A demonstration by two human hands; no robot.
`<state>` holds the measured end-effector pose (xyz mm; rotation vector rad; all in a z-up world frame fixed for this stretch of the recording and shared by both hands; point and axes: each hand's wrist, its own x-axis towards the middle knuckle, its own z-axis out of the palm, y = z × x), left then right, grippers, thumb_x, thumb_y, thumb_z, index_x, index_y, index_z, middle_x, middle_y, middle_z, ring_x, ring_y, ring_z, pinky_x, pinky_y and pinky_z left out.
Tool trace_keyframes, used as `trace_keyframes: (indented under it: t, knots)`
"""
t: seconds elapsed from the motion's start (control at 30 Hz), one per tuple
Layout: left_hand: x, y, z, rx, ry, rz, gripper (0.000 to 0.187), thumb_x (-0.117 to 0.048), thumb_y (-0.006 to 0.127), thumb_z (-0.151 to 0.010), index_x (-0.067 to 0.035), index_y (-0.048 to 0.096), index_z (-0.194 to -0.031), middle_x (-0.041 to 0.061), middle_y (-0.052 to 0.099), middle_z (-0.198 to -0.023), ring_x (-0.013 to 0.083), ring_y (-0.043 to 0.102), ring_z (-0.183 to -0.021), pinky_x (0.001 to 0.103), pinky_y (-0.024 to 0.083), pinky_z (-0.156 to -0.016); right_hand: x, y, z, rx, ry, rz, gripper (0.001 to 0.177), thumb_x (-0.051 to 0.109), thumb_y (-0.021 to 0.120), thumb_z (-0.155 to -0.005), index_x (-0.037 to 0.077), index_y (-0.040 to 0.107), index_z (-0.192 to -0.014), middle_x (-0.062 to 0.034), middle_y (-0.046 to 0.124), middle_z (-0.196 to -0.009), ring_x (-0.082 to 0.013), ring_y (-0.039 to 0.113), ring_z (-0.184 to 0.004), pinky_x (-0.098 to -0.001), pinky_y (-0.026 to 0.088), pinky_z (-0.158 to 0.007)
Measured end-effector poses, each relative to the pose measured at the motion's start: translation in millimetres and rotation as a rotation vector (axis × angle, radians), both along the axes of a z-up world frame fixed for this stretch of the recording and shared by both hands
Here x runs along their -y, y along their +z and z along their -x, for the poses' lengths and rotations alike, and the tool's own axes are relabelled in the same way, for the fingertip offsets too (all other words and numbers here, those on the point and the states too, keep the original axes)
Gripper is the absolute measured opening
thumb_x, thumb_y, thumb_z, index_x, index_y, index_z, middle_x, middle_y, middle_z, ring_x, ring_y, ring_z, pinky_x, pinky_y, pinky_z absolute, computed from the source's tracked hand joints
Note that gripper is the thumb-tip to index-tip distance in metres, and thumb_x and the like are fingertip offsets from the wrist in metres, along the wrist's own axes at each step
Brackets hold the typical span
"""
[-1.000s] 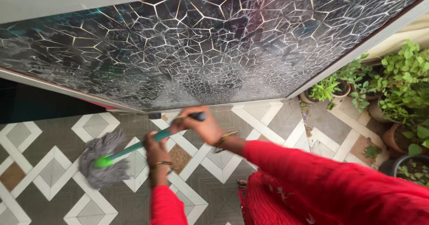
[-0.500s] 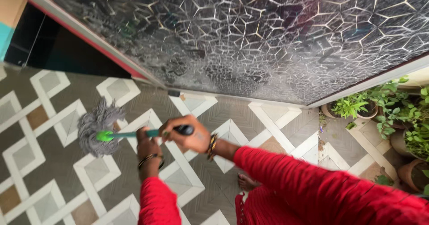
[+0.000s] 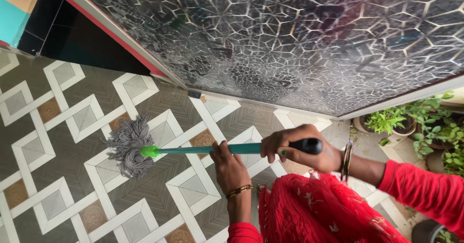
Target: The person mops the patterned tile floor using a string mop, moving it across the surface and around the doorway.
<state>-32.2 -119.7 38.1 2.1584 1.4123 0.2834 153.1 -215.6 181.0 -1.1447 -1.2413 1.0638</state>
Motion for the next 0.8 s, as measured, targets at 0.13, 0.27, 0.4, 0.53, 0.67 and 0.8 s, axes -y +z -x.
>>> trace_keyframes:
  t: [0.13, 0.27, 0.4, 0.53, 0.67, 0.8]
  knots:
    - [-36, -55, 28, 0.003, -0.008, -0.036, 0.041, -0.007, 0.059, -0.095, -0.011, 0.05, -0.135, 0.021, 0.041, -0.156, 0.0471, 0.043, -0.141, 0.05, 0.049, -0.107, -27, -33, 32, -0.11, -0.101, 0.001, 0.019, 0.008, 0.053, -0.103, 0.003, 0.063, -0.088, -0.016, 0.076, -0.101, -0.0295, 0.074, -0.107, -0.0433, 0.06, -0.101]
    - [-131, -136, 94, 0.106, -0.117, -0.031, 0.043, -0.005, 0.059, -0.091, -0.009, 0.052, -0.132, 0.027, 0.041, -0.154, 0.0444, 0.036, -0.145, 0.051, 0.036, -0.116, -96, -85, 76, -0.063, -0.085, 0.046, 0.016, 0.011, 0.057, -0.101, -0.001, 0.067, -0.098, -0.0154, 0.075, -0.109, -0.0206, 0.072, -0.099, -0.0362, 0.061, -0.084]
    - [-235, -159, 157, 0.081, -0.089, 0.131, 0.032, -0.014, 0.06, -0.099, -0.013, 0.052, -0.13, 0.017, 0.059, -0.132, 0.0393, 0.059, -0.126, 0.049, 0.049, -0.106, -178, -112, 132, -0.041, -0.095, 0.014, 0.012, 0.008, 0.06, -0.097, 0.0, 0.068, -0.099, -0.0126, 0.076, -0.102, -0.0163, 0.071, -0.089, -0.0327, 0.059, -0.081]
    - [-279, -129, 171, -0.072, 0.024, 0.098, 0.029, -0.017, 0.059, -0.101, -0.015, 0.054, -0.13, 0.015, 0.06, -0.132, 0.0434, 0.063, -0.116, 0.054, 0.05, -0.097, -230, -101, 156, -0.027, -0.127, 0.056, 0.014, 0.011, 0.062, -0.097, 0.001, 0.07, -0.092, -0.011, 0.078, -0.092, -0.0154, 0.076, -0.086, -0.0308, 0.059, -0.077]
    - [-258, -104, 153, -0.05, 0.028, 0.076, 0.035, -0.016, 0.065, -0.092, -0.014, 0.053, -0.125, 0.014, 0.06, -0.132, 0.042, 0.062, -0.116, 0.053, 0.051, -0.093, -218, -87, 138, -0.026, -0.08, 0.001, 0.016, 0.011, 0.06, -0.097, 0.001, 0.072, -0.094, -0.0102, 0.078, -0.095, -0.0145, 0.075, -0.089, -0.031, 0.06, -0.081]
    - [-199, -53, 128, -0.012, -0.055, -0.028, 0.032, -0.013, 0.064, -0.094, -0.012, 0.052, -0.124, 0.014, 0.062, -0.128, 0.0414, 0.065, -0.113, 0.052, 0.053, -0.09, -180, -63, 105, -0.01, -0.003, -0.023, 0.013, 0.009, 0.06, -0.096, 0.0, 0.07, -0.093, -0.0106, 0.076, -0.095, -0.0162, 0.072, -0.086, -0.0325, 0.059, -0.078]
